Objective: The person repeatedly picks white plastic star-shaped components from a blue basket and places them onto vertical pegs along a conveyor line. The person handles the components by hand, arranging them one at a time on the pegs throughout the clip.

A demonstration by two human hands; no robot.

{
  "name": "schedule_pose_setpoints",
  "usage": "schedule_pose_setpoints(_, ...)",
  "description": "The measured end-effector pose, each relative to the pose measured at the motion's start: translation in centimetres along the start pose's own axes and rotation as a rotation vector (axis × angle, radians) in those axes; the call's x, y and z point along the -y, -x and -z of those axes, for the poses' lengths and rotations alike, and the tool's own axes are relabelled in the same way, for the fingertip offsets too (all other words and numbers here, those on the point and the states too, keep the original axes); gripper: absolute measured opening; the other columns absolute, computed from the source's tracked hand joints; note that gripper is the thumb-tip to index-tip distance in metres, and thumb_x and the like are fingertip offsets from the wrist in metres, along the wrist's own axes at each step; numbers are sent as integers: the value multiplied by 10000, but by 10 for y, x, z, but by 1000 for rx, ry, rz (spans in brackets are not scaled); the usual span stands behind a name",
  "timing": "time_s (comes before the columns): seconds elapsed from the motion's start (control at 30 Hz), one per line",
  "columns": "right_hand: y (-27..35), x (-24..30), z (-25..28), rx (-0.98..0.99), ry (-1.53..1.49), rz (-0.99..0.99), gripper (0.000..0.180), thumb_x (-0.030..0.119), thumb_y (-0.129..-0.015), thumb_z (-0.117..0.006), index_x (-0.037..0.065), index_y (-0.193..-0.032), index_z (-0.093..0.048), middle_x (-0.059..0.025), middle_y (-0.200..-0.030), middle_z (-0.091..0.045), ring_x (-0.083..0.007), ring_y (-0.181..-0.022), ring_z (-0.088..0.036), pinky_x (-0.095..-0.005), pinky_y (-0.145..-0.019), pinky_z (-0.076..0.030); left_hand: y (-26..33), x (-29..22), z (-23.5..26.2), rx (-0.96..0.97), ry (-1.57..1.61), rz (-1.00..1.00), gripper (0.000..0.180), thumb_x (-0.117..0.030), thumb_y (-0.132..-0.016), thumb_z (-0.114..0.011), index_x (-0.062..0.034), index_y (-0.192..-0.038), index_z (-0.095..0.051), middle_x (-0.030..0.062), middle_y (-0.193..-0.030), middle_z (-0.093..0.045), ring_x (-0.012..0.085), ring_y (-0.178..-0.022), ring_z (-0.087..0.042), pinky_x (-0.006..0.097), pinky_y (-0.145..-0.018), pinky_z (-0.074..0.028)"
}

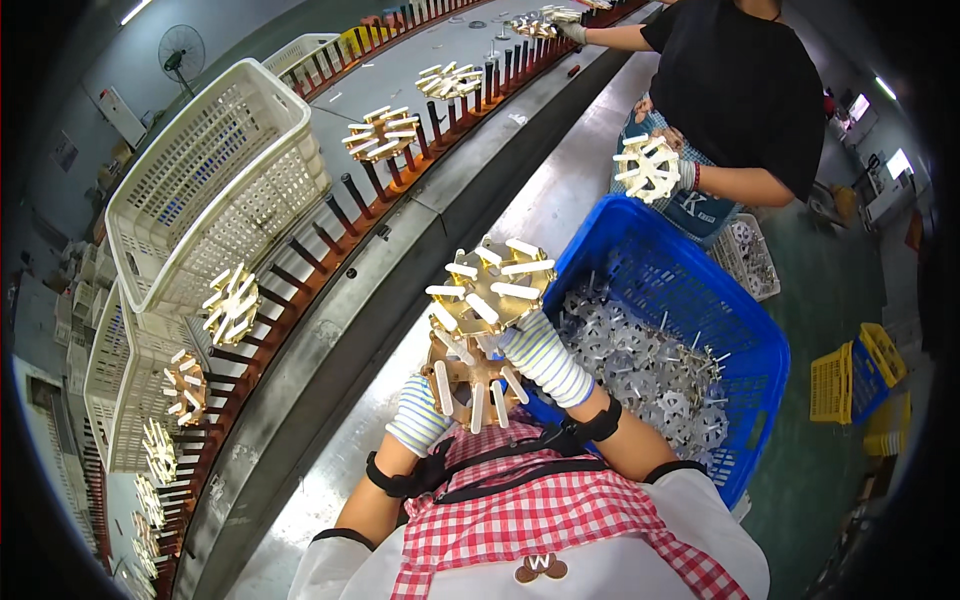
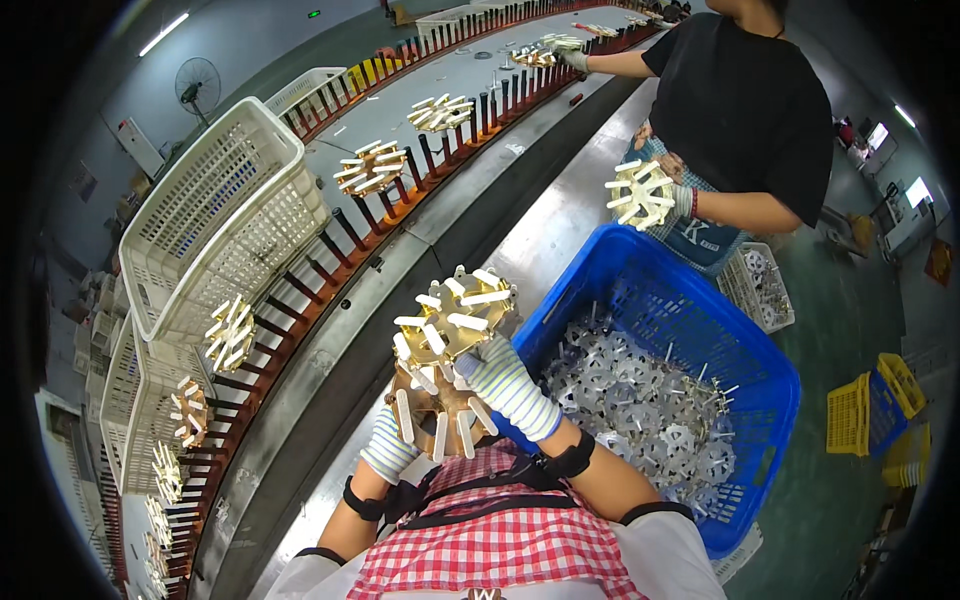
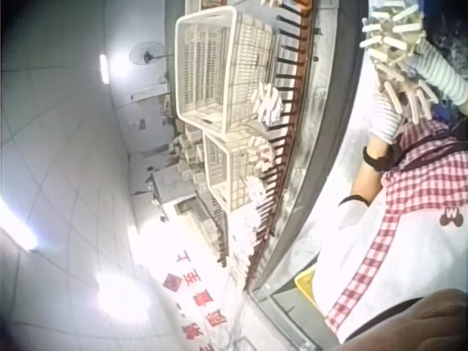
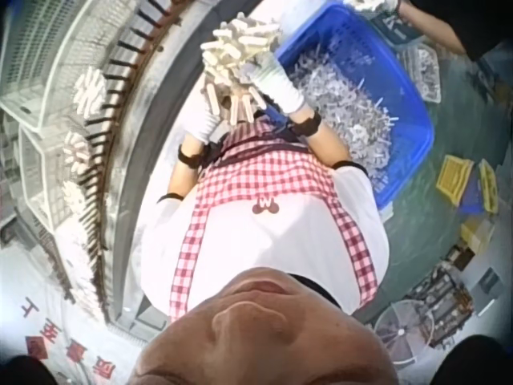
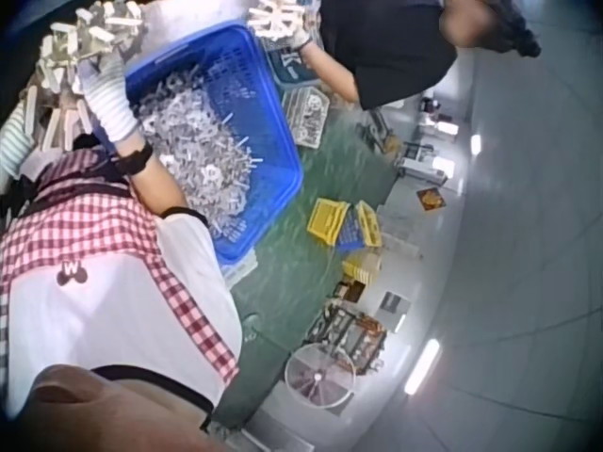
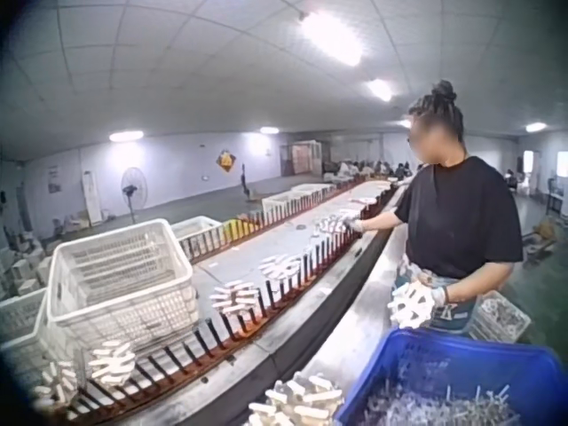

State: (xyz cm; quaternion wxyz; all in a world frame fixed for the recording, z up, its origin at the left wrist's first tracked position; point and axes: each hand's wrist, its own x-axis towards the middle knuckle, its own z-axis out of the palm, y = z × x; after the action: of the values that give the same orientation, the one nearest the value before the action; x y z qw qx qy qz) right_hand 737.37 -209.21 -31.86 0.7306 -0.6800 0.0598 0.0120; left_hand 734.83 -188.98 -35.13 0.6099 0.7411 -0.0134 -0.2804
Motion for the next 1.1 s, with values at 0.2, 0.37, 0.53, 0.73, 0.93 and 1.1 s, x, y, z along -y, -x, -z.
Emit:
schedule_pose_setpoints(0.2,-45,-6,47,-46,-30,60,378,239,-896,-571,-4,-1186,-563,-91,-1072,-626,-162,-969,-572,-323,-865,-458,-50,-11,-18,-69,50,-215,389,-193,-827,-646,-59,-1182,-563,116,-1125,-623,238,-1017,-596,348,-913,-481)
schedule_pose_setpoints(0.37,-71,-19,100,-296,-127,96,302,168,-937,-594,81,-1224,-560,-26,-1099,-612,-133,-949,-587,-298,-768,-505,-125,-51,47,-462,293,-392,436,-247,-856,-606,-67,-1244,-524,118,-1249,-559,255,-1136,-527,381,-989,-414)
schedule_pose_setpoints(0.53,-79,-39,127,-241,-224,43,380,162,-949,-576,102,-1316,-496,-49,-1199,-605,-127,-1027,-604,-274,-791,-522,-204,-48,167,-1057,-389,-530,449,-274,-884,-564,-76,-1283,-510,112,-1315,-521,288,-1200,-482,429,-1035,-352)
schedule_pose_setpoints(0.73,-84,-48,143,-203,-322,-83,394,179,-918,-630,96,-1284,-512,-31,-1134,-621,-120,-977,-612,-266,-778,-531,-255,54,213,-1025,-1254,283,468,-306,-918,-512,-86,-1331,-494,105,-1395,-476,328,-1276,-429,488,-1091,-279)
schedule_pose_setpoints(0.93,-106,-86,183,-242,-398,-54,305,183,-915,-632,77,-1196,-581,-26,-1076,-646,-104,-915,-613,-255,-759,-531,-264,80,223,-1041,-944,121,419,-294,-900,-537,-85,-1263,-557,120,-1330,-544,328,-1234,-482,487,-1063,-335)
schedule_pose_setpoints(1.1,-132,-99,197,-149,-456,-106,315,169,-916,-624,71,-1212,-570,-49,-1100,-652,-116,-915,-624,-268,-762,-537,-268,126,261,-1224,-1387,70,356,-264,-908,-488,-77,-1194,-587,131,-1255,-597,327,-1170,-537,449,-994,-400)
